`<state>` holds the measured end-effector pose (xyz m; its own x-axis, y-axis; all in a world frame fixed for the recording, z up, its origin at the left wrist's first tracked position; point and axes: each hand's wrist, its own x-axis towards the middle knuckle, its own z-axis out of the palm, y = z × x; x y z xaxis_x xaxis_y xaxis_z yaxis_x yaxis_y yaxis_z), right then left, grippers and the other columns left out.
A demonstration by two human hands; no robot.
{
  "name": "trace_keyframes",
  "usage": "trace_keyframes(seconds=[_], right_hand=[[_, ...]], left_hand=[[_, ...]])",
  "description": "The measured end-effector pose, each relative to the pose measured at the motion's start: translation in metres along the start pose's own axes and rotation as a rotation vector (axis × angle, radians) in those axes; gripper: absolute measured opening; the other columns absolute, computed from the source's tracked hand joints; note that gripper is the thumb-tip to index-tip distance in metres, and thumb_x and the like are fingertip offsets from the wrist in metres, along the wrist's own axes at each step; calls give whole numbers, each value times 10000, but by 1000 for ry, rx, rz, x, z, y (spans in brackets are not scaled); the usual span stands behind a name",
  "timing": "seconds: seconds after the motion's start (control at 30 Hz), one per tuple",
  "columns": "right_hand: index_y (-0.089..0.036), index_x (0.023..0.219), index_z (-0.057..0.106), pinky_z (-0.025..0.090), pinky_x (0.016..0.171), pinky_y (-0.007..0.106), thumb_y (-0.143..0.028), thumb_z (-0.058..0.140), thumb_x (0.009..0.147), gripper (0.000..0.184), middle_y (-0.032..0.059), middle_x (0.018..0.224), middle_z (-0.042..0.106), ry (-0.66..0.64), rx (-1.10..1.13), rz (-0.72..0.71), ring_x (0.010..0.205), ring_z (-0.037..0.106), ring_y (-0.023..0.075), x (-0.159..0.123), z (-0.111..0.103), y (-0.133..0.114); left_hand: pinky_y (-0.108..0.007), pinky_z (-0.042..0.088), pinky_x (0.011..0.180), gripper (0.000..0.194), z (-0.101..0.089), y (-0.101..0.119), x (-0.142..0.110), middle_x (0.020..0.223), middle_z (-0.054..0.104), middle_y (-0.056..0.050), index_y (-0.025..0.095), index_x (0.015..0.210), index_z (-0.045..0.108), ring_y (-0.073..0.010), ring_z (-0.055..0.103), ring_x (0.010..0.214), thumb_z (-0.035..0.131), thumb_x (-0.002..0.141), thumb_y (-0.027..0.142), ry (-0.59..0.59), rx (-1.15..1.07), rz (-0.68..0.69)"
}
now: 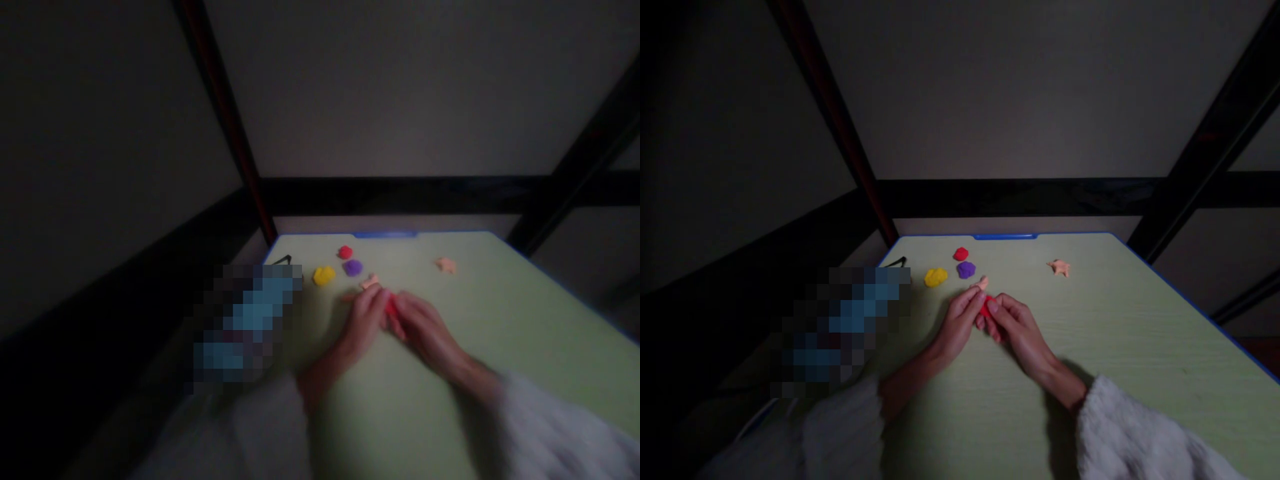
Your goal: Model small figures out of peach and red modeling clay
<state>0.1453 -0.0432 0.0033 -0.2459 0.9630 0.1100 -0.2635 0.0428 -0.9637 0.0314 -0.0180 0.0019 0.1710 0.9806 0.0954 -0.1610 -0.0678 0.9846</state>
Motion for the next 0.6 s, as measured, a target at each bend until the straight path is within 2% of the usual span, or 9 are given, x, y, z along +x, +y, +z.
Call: trace_keyframes(seconds=[0.1,0.3,0.5,0.6], right_hand=[[-177,613,478,228,461,219,-416,578,815,329,-59,534,411,-43,-38,-21,482,321,80,1,-5,-3],[-159,693,550,207,461,223,-428,580,815,297,-56,543,428,-115,-77,-28,478,302,76,0,-14,-4],[-177,600,482,225,471,233,-430,572,816,344,-45,516,443,-132,12,-7,483,338,90,1,-15,-4],[-175,567,463,198,452,226,-446,593,794,376,-53,491,429,-115,-19,3,458,313,79,1,-15,-5]], left_hand=[[-224,267,476,299,0,0,-2,520,347,62,190,627,364,-66,323,470,504,770,413,-83,-55,34],[-220,219,465,340,1,-3,-3,530,313,67,184,613,358,-53,261,459,551,728,439,-135,-243,-63],[-213,203,464,364,0,-2,-3,525,331,70,176,612,368,-44,282,447,600,689,447,-170,-260,-124],[-213,211,469,397,0,-2,-4,527,327,72,175,598,362,-43,277,454,610,672,477,-189,-240,-108]])
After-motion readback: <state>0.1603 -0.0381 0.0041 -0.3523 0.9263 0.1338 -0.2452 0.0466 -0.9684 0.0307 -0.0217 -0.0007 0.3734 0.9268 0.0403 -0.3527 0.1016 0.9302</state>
